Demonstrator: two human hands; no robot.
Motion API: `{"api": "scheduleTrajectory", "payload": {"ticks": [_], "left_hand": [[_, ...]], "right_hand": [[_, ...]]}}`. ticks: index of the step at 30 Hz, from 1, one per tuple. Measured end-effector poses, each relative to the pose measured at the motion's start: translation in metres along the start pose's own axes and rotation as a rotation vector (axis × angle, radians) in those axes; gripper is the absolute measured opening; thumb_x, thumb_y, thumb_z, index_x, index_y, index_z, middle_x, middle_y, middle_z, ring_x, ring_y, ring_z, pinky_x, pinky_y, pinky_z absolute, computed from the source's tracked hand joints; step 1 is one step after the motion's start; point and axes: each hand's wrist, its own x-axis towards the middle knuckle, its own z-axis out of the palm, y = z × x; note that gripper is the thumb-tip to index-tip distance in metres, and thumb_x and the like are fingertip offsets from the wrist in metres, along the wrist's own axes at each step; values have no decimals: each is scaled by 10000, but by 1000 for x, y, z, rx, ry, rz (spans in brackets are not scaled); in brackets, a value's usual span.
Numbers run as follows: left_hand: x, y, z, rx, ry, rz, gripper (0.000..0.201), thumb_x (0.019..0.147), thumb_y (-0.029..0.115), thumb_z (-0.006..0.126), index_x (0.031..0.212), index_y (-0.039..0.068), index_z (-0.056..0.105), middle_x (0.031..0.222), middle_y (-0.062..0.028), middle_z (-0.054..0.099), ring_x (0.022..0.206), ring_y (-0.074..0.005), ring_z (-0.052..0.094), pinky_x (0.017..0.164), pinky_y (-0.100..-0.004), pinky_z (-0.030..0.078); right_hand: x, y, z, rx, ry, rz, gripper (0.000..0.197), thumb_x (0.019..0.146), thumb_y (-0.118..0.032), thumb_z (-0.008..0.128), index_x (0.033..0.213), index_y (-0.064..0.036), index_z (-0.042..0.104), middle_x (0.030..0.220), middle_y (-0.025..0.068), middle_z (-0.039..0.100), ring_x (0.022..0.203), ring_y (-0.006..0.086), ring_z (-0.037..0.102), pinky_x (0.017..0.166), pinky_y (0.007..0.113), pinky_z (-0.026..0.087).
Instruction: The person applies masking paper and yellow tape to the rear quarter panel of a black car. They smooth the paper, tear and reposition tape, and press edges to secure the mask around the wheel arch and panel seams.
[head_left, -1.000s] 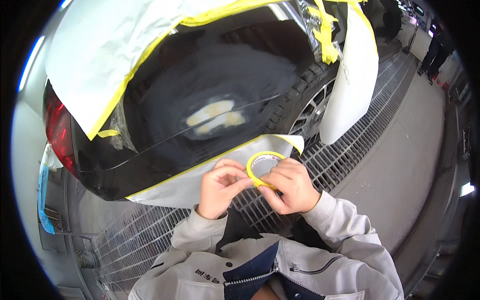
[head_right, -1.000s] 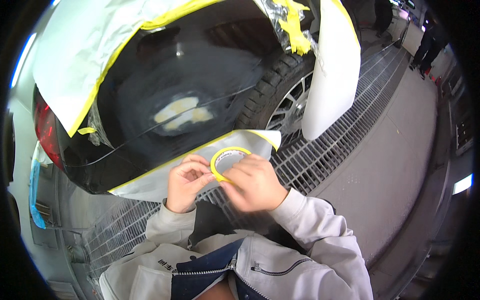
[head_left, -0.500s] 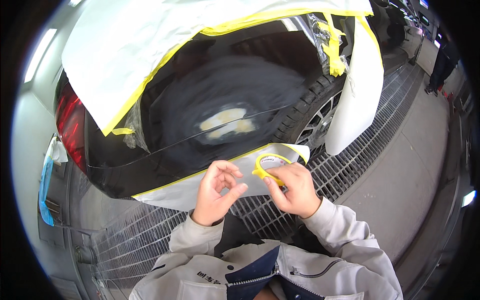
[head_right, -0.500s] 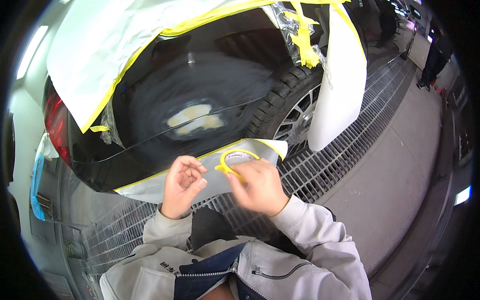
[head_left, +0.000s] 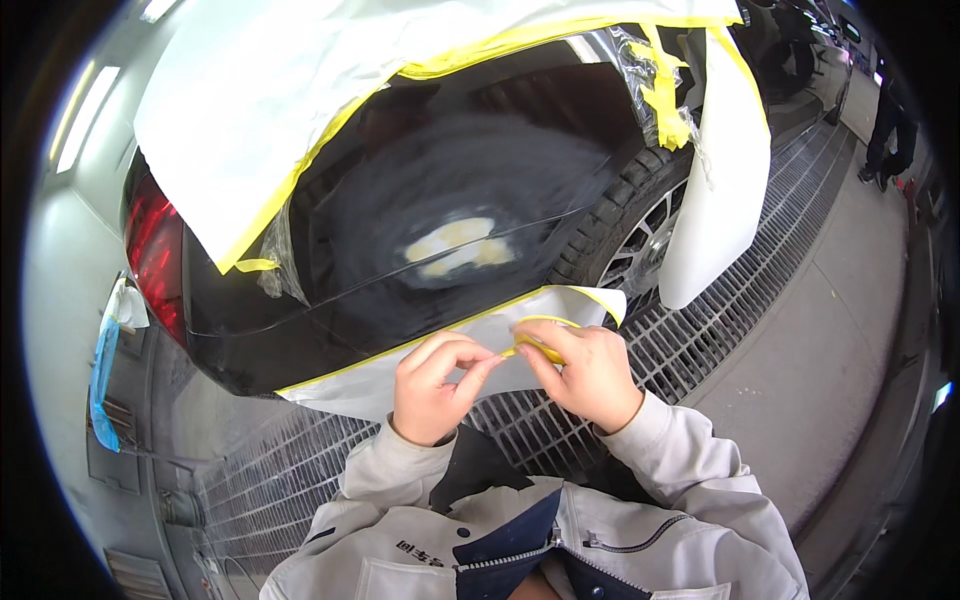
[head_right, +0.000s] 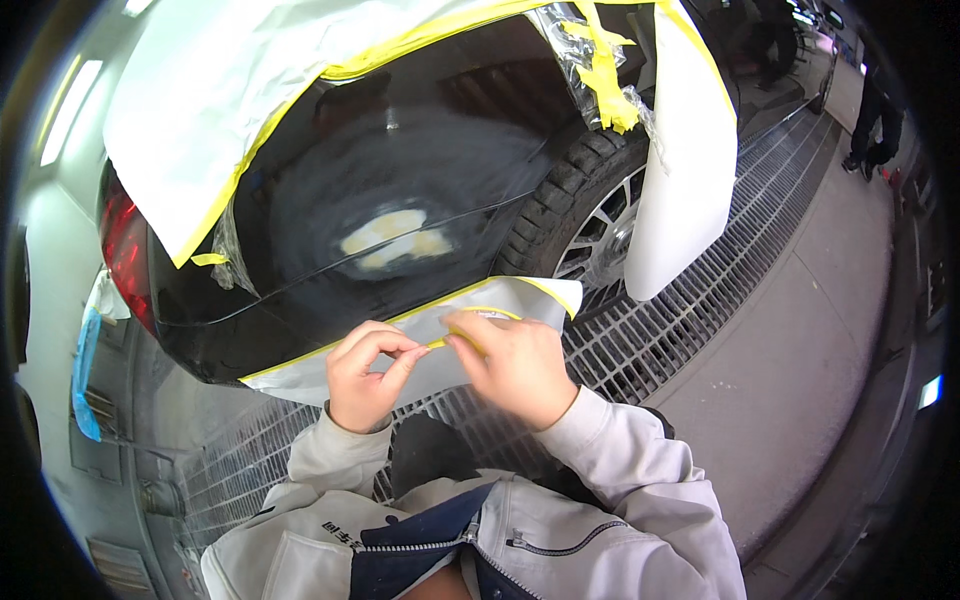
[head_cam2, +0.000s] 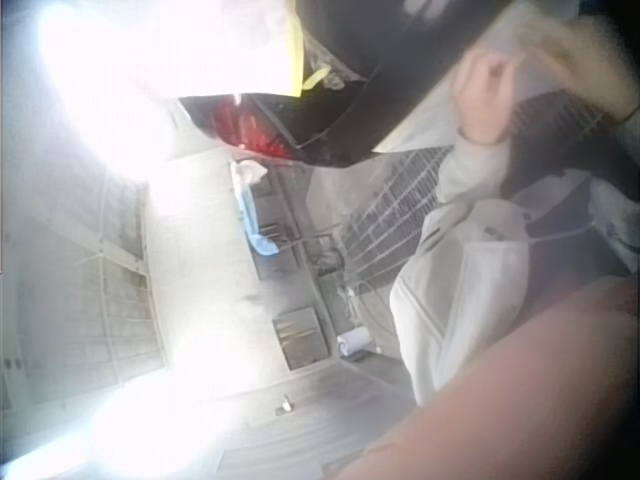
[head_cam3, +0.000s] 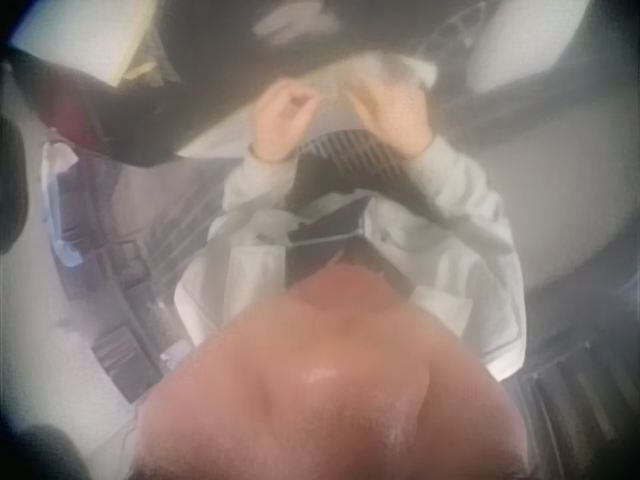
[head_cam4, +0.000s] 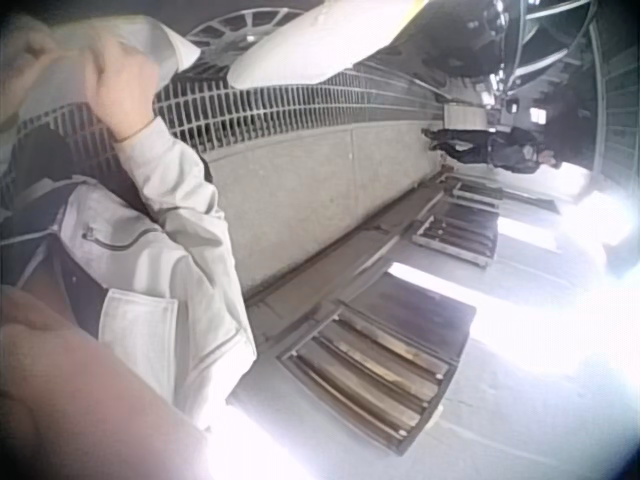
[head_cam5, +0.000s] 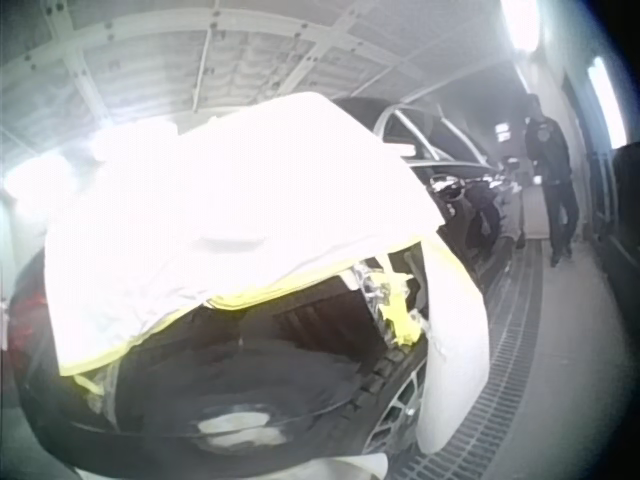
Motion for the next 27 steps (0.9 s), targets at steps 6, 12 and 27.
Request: {"api": "scheduleTrajectory", "payload": {"ticks": [6,12,27], "left_hand": [[17,11,-9,37,45,37,136,850,-62,915,933,-36,810,920,-131,795,797,-198,758,720,-309,603],[52,28,-49,220,41,252,142,838,-83,907,925,-30,807,900,-138,795,791,-232,760,717,-324,601],[110,97,-43,212,94,622,188,832,-50,916,965,5,796,882,-119,772,765,-283,754,688,-359,604]], "right_hand": [[8,1,-7,-20,38,-42,149,989,-241,817,1120,-173,800,859,84,811,703,329,779,644,441,602],[31,10,-53,-195,80,-191,195,947,-176,833,1142,-178,818,789,66,791,665,275,771,652,415,572],[29,28,-99,587,595,75,183,1157,-113,673,1157,32,784,697,-61,550,580,20,425,547,239,294]]}}
